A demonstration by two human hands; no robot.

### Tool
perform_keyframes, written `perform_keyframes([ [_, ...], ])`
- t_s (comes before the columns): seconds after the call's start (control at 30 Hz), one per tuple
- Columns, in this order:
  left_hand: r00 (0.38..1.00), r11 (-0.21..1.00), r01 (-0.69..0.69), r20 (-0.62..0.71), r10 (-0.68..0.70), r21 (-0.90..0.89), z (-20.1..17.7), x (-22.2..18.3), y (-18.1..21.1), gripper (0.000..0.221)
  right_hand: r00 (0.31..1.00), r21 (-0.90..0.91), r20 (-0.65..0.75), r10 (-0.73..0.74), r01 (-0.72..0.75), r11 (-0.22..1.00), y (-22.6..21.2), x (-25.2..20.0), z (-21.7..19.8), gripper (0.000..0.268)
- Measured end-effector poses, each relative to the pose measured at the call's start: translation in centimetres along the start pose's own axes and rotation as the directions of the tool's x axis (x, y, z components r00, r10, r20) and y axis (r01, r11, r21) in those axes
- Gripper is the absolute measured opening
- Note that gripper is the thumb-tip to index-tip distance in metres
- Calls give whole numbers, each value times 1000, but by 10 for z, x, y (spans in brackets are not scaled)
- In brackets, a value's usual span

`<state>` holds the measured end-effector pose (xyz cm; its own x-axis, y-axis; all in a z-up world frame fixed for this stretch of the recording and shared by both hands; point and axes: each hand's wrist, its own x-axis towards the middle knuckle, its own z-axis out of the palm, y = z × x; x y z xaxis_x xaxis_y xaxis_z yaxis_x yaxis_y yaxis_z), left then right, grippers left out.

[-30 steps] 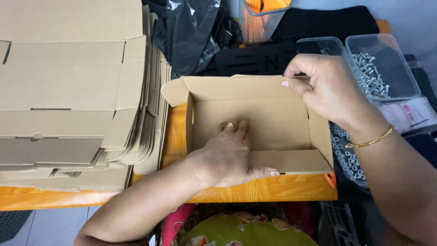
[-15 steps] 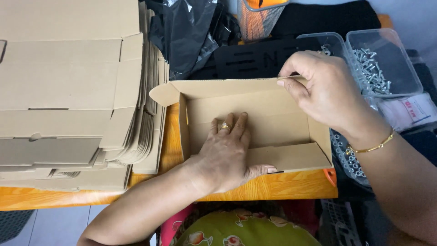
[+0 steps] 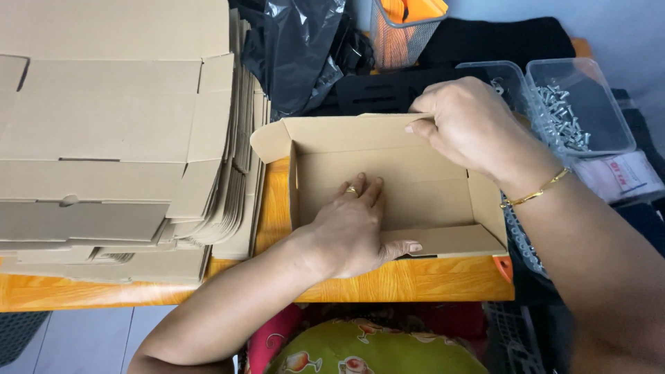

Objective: Preparing a cardboard box by brushing it, folding it into shape, and then assembling a screw and washer set.

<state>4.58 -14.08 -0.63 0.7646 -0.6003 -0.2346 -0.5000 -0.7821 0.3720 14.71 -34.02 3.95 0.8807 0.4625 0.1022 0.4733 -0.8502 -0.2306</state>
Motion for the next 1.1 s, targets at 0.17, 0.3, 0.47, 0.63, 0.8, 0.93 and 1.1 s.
perform_keyframes([
  [0.17,999,999,43,32,-43,-25,-4,-4,5,100,999,82,-34,-23,26,996,-7,-11,-5,9],
  [0.3,1000,1000,29,4,-29,-1,6,-1,6,104,999,59,-36,-34,36,998,-9,-16,-8,9],
  [0.47,994,996,84,68,-82,-28,-9,-11,7,106,999,109,-28,-15,18,994,1,-5,-1,7],
  [0.63,979,987,162,123,-160,-8,-20,-12,-2,106,995,77,89,43,-50,996,-8,2,-5,15],
  [0.8,976,988,145,172,-133,-54,-10,-7,-21,102,954,-139,265,141,-107,985,-9,5,-7,48],
  [0.93,982,997,78,175,-75,-8,-17,-13,-26,97,952,-129,247,183,-155,980,1,6,-1,51],
  [1.1,991,996,-76,-114,71,-40,-23,-26,-34,50,948,-260,-224,-225,164,951,14,-3,7,61],
])
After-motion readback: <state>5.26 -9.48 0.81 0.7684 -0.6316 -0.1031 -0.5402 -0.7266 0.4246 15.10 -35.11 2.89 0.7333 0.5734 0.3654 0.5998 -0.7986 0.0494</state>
